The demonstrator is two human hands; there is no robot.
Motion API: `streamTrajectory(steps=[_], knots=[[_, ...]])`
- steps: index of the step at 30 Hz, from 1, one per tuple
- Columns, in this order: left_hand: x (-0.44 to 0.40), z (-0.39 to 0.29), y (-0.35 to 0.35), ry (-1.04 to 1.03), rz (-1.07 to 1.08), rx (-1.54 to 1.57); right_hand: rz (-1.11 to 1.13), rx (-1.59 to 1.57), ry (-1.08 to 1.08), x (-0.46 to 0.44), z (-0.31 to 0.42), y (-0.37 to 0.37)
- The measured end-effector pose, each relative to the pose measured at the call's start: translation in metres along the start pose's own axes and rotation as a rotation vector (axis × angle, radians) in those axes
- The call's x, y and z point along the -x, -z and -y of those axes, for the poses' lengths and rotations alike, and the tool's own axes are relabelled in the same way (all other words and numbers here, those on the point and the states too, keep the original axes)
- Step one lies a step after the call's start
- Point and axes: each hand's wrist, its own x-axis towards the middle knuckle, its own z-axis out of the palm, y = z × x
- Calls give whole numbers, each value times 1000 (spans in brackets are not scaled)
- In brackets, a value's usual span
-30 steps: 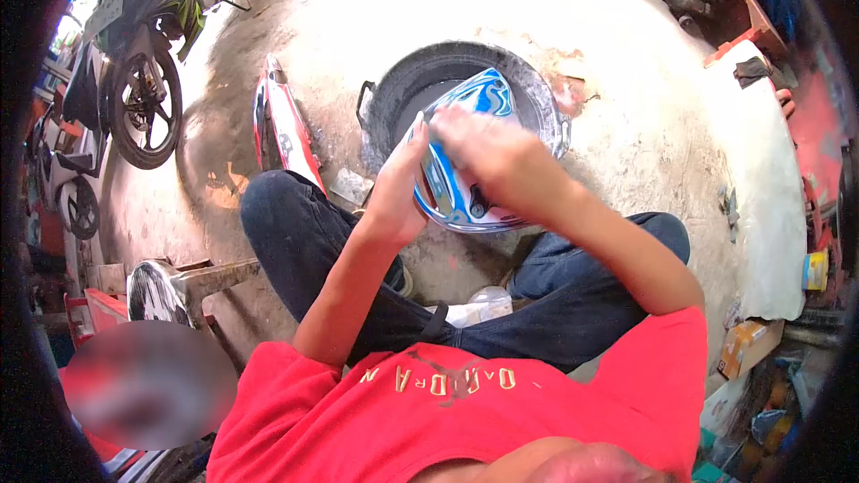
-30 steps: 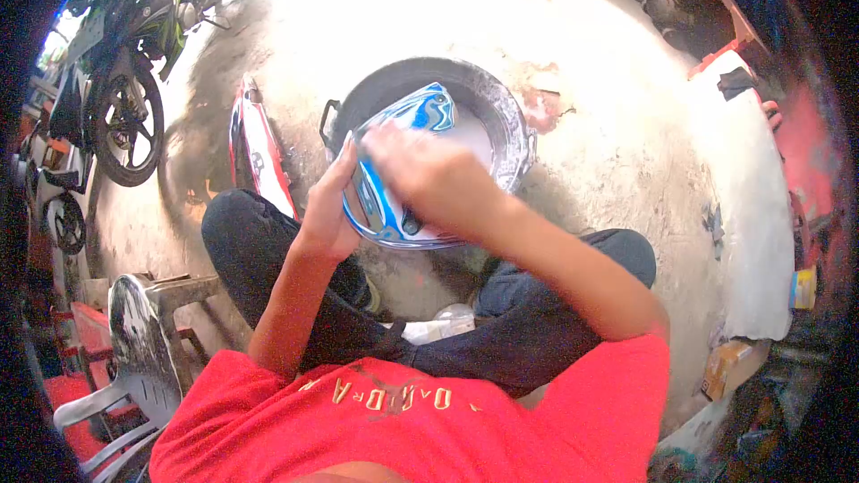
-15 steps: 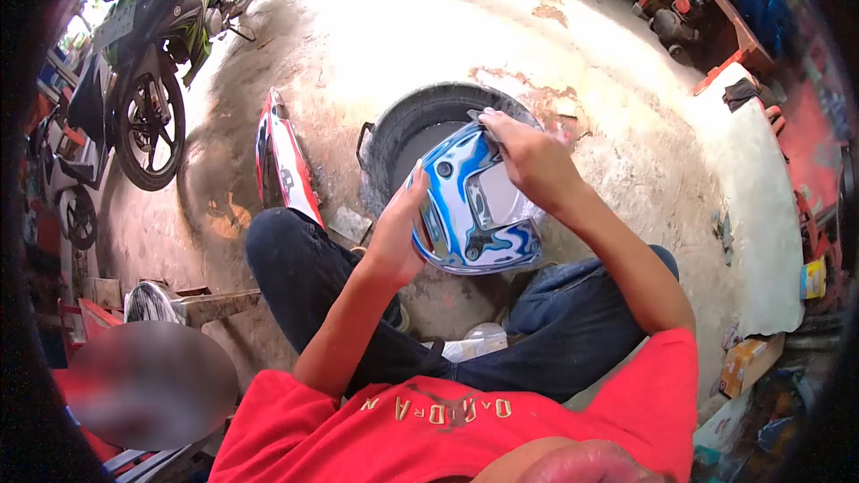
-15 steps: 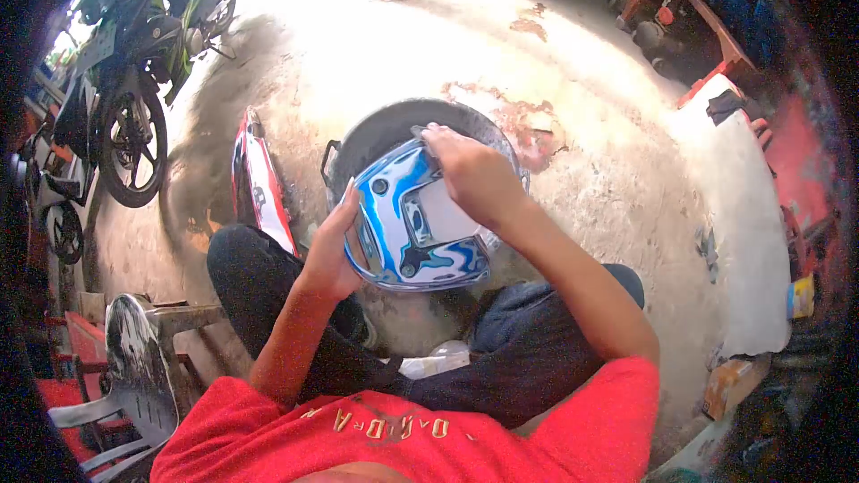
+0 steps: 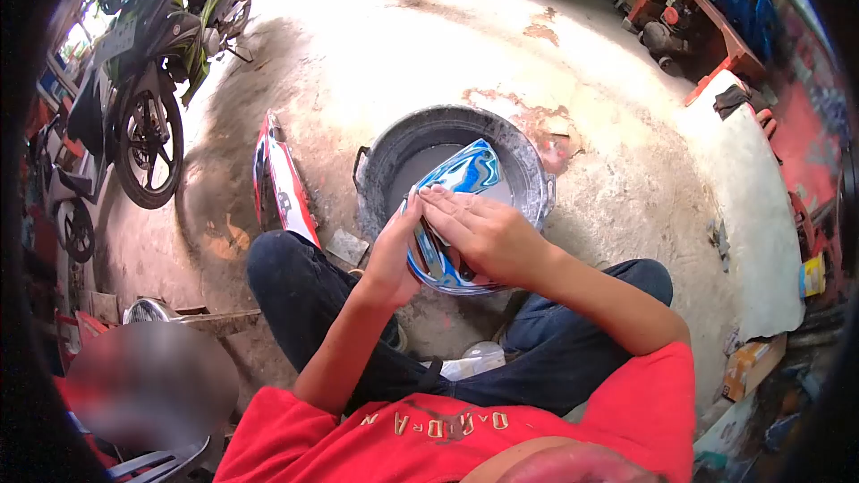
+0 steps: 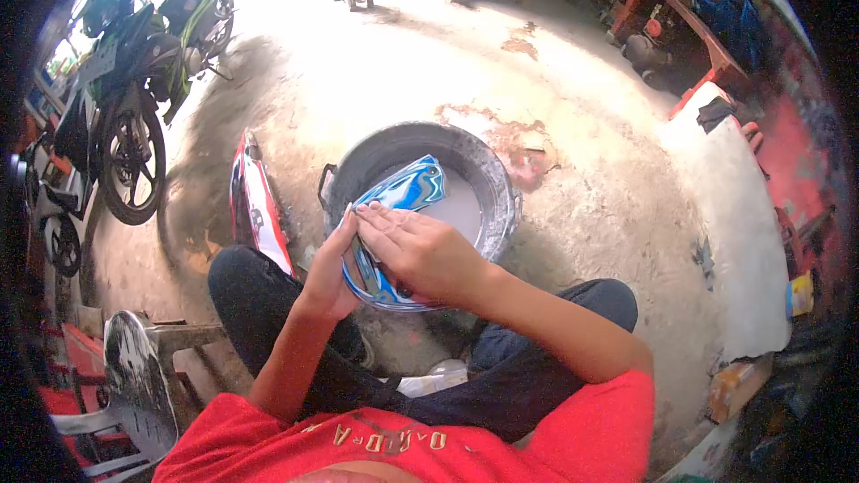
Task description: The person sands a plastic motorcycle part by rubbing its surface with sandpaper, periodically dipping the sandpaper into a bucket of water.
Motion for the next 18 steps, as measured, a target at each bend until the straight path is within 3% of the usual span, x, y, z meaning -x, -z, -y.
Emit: streamTrajectory(steps=[2, 5, 11, 15, 18], knots=[[-1, 2, -8, -31, -31, -7, 22, -25, 1, 0, -13, 6], [2, 0, -16, -36, -29, 6, 75, 102, -351, 7, -63, 8], [0, 1, -10, -65, -50, 11, 25, -24, 58, -1, 3, 2], [5, -5, -21, -58, -49, -9, 32, 42, -304, -1, -53, 10], [4, -4, -23, -61, -62, -5, 3, 62, -132, 5, -37, 1]])
